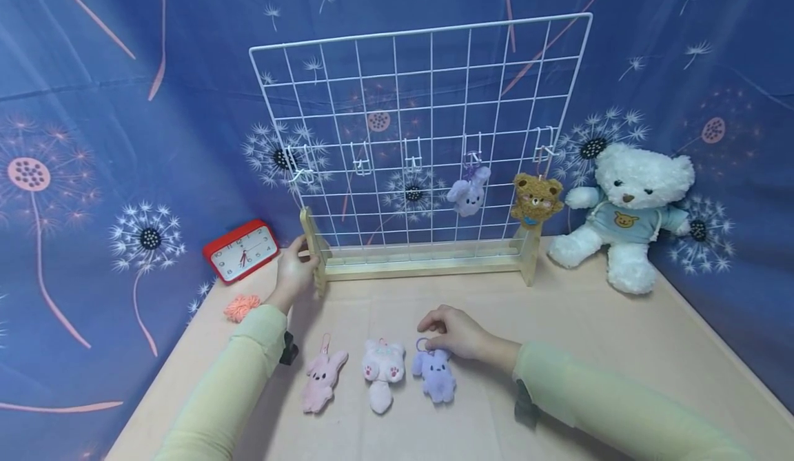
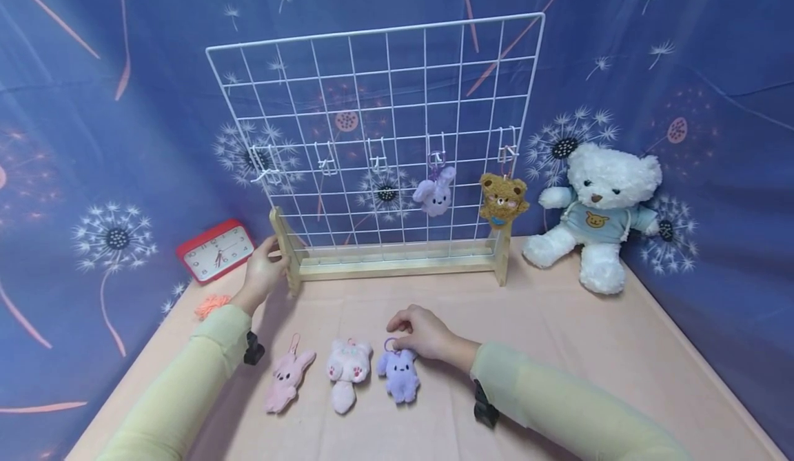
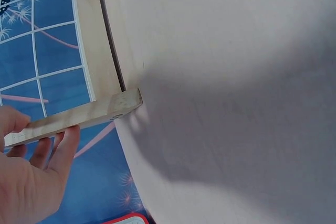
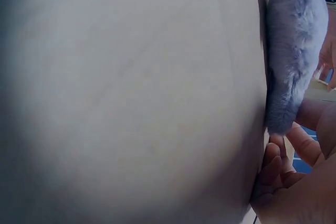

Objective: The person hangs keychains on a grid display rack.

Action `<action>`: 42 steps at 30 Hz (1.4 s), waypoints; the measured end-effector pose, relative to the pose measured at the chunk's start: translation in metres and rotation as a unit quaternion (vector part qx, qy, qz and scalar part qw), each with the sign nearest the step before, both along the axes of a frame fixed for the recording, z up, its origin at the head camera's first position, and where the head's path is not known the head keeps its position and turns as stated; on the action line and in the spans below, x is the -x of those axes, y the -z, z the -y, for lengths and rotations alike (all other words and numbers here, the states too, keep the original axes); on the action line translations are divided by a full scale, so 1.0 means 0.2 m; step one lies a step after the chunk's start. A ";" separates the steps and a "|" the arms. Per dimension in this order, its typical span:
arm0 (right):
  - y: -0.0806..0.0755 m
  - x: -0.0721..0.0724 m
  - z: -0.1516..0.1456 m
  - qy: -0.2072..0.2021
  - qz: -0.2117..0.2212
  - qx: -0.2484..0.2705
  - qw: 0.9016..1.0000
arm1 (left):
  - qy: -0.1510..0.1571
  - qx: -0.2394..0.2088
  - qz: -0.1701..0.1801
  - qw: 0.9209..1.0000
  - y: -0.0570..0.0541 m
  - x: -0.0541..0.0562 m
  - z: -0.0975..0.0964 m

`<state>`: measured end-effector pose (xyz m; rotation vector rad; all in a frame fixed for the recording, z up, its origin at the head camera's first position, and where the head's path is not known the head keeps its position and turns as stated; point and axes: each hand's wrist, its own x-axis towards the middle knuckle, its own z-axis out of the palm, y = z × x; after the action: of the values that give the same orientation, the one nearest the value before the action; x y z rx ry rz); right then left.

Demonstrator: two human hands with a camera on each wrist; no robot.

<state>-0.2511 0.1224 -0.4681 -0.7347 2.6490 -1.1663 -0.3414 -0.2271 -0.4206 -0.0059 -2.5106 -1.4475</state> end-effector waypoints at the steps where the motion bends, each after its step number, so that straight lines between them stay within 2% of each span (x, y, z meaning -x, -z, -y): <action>1: 0.00 0.00 0.00 -0.001 -0.003 -0.001 1.000 | 0.000 -0.002 0.001 1.000 0.00 0.00 0.00; 9: 0.00 0.00 0.00 -0.008 -0.005 -0.007 1.000 | -0.001 0.000 0.007 1.000 -0.01 0.00 0.00; 16: -0.01 0.01 -0.01 -0.019 0.013 -0.011 1.000 | -0.003 0.002 -0.011 1.000 0.00 0.00 0.00; 26: -0.03 0.01 -0.02 -0.032 0.000 -0.017 0.999 | 0.000 0.002 -0.017 1.000 0.01 0.00 0.00; 34: -0.02 0.02 -0.02 -0.028 0.020 0.030 0.999 | 0.000 0.004 -0.014 1.000 0.01 0.00 0.00; 42: 0.00 0.03 -0.04 -0.017 0.022 0.067 0.997 | 0.004 0.000 -0.011 1.000 0.00 -0.01 0.00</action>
<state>-0.2575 0.1304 -0.4681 -0.7638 2.5329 -1.3445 -0.3394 -0.2269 -0.4212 -0.0307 -2.4957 -1.4419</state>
